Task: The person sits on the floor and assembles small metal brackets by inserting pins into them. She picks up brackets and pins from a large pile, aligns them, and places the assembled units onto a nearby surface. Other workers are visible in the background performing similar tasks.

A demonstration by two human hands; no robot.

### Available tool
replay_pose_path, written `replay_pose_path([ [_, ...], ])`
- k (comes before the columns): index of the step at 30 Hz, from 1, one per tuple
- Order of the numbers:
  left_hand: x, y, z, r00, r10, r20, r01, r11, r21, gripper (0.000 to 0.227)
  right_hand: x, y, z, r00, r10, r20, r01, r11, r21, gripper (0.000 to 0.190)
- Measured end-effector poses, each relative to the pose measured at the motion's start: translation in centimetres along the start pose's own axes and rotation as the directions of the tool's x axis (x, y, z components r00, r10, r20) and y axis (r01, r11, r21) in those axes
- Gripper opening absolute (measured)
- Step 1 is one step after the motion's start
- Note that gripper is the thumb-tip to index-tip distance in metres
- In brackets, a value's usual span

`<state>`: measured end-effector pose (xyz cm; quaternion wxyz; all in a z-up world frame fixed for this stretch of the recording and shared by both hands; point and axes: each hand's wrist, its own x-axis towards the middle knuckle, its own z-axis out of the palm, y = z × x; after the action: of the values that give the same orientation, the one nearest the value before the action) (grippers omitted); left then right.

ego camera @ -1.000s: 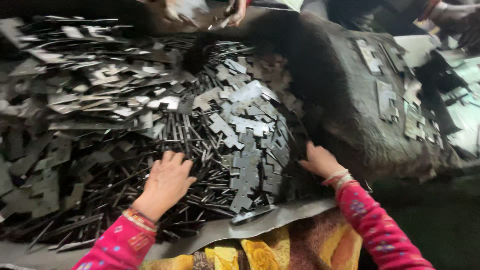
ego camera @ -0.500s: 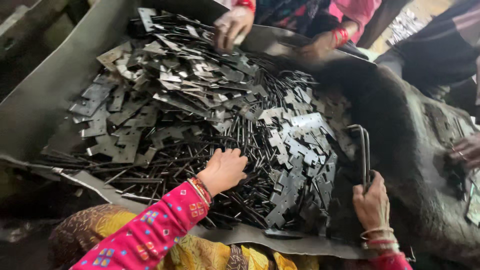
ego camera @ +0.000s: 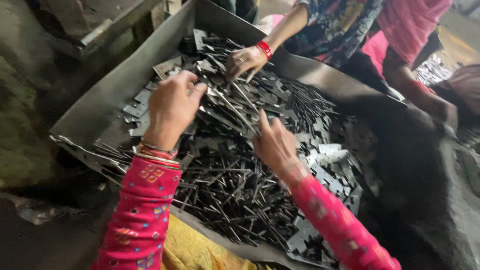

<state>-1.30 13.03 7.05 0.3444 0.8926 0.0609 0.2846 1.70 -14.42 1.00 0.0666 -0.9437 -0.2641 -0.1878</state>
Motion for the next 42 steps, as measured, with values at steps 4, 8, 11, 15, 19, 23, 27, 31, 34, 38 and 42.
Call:
replay_pose_path([
  [4, 1.1, -2.2, -2.2, 0.979, -0.046, -0.198, 0.021, 0.991, -0.130, 0.024, 11.6, -2.6, 5.5, 0.992, -0.052, -0.119, 0.030, 0.984, -0.176, 0.065],
  [8, 1.6, -3.0, -2.0, 0.974, -0.100, -0.204, 0.052, 0.973, -0.226, 0.024, 18.8, -6.2, 9.4, 0.950, 0.185, 0.252, -0.067, 0.907, -0.415, 0.047],
  [11, 1.5, -3.0, -1.1, 0.980, -0.114, -0.162, 0.071, 0.966, -0.250, 0.024, 20.4, -8.7, 9.4, 0.852, 0.282, 0.442, -0.023, 0.862, -0.506, 0.051],
  [15, 1.2, -2.5, -0.7, 0.985, -0.084, -0.152, 0.052, 0.978, -0.202, 0.026, 18.0, -11.0, 6.7, 0.739, 0.297, 0.605, 0.063, 0.863, -0.501, 0.057],
  [19, 1.5, -2.1, -0.9, 0.989, -0.036, -0.144, 0.003, 0.975, -0.224, 0.026, 10.6, -12.1, 4.3, 0.776, 0.354, 0.521, -0.033, 0.849, -0.528, 0.082],
  [23, 0.4, -1.7, -0.4, 0.994, 0.006, -0.111, -0.026, 0.984, -0.178, 0.023, -1.4, -10.4, 0.9, 0.939, 0.085, 0.333, 0.043, 0.932, -0.359, 0.079],
  [27, 0.8, -0.7, 0.2, 0.999, -0.039, -0.018, 0.036, 0.987, -0.159, 0.024, -10.6, -8.9, -4.0, 0.783, -0.009, 0.622, 0.069, 0.995, -0.072, 0.084],
  [31, 0.3, -0.5, 0.9, 1.000, -0.002, 0.006, 0.003, 0.992, -0.126, 0.024, -12.7, -4.1, -6.4, 0.803, 0.223, 0.553, -0.217, 0.973, -0.078, 0.076],
  [34, 0.1, -0.3, 1.1, 0.997, 0.024, 0.075, -0.017, 0.997, -0.082, 0.025, -8.5, 3.0, -4.6, 0.783, 0.419, 0.460, -0.392, 0.906, -0.158, 0.056],
  [38, 0.2, -0.1, 1.4, 0.991, 0.047, 0.126, -0.042, 0.998, -0.039, 0.027, 0.6, 9.9, 2.7, 0.601, 0.581, 0.549, -0.563, 0.795, -0.225, 0.036],
  [42, 0.4, -0.1, 1.1, 0.990, 0.079, 0.115, -0.075, 0.997, -0.036, 0.029, 5.6, 9.5, 9.9, 0.664, 0.577, 0.475, -0.569, 0.802, -0.178, 0.031],
])
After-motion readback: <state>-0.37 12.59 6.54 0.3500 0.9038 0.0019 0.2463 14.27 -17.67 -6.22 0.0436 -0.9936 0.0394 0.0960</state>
